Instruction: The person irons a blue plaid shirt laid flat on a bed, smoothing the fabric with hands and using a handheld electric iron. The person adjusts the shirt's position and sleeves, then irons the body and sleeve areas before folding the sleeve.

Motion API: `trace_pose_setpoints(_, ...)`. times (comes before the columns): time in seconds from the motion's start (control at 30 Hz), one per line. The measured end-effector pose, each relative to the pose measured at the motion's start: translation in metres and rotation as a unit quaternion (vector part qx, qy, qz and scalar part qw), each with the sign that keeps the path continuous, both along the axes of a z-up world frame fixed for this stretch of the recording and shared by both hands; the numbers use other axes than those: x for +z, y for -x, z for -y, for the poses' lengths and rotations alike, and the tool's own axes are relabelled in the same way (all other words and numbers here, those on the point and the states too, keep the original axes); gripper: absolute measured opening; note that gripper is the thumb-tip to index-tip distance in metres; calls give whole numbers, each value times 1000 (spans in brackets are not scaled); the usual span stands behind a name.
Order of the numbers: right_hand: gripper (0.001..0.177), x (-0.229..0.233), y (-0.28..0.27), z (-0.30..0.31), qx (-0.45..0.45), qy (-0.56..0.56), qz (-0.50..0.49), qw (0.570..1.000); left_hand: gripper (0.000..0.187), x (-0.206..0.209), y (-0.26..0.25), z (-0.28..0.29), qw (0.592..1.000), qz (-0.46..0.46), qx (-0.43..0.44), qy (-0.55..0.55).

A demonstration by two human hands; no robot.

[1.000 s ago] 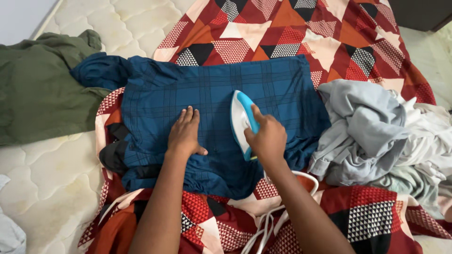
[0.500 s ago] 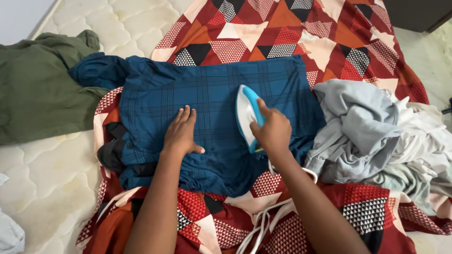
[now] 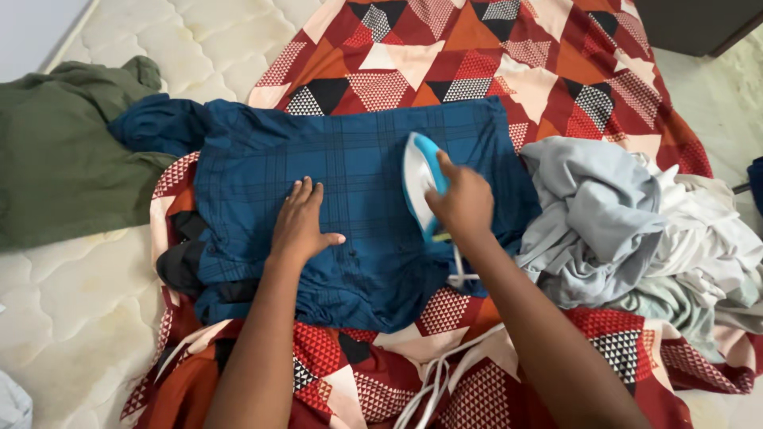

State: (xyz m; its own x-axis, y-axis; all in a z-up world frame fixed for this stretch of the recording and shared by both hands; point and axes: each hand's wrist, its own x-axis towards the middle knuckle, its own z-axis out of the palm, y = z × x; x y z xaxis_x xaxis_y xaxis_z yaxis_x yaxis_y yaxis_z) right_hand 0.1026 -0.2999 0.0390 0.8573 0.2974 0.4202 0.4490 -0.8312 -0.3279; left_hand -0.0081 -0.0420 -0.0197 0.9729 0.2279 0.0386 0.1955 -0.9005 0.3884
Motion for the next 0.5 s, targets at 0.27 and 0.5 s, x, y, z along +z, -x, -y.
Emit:
trace_pose_setpoints(0.27, 64, -3, 8, 20, -48, 10, -29, 998, 115, 0, -9, 8, 998, -43, 38, 2)
trace_pose_setpoints(0.5, 65, 8, -49, 7, -17, -23, -2, 1000, 116, 2, -1, 5, 1000, -13, 28, -1)
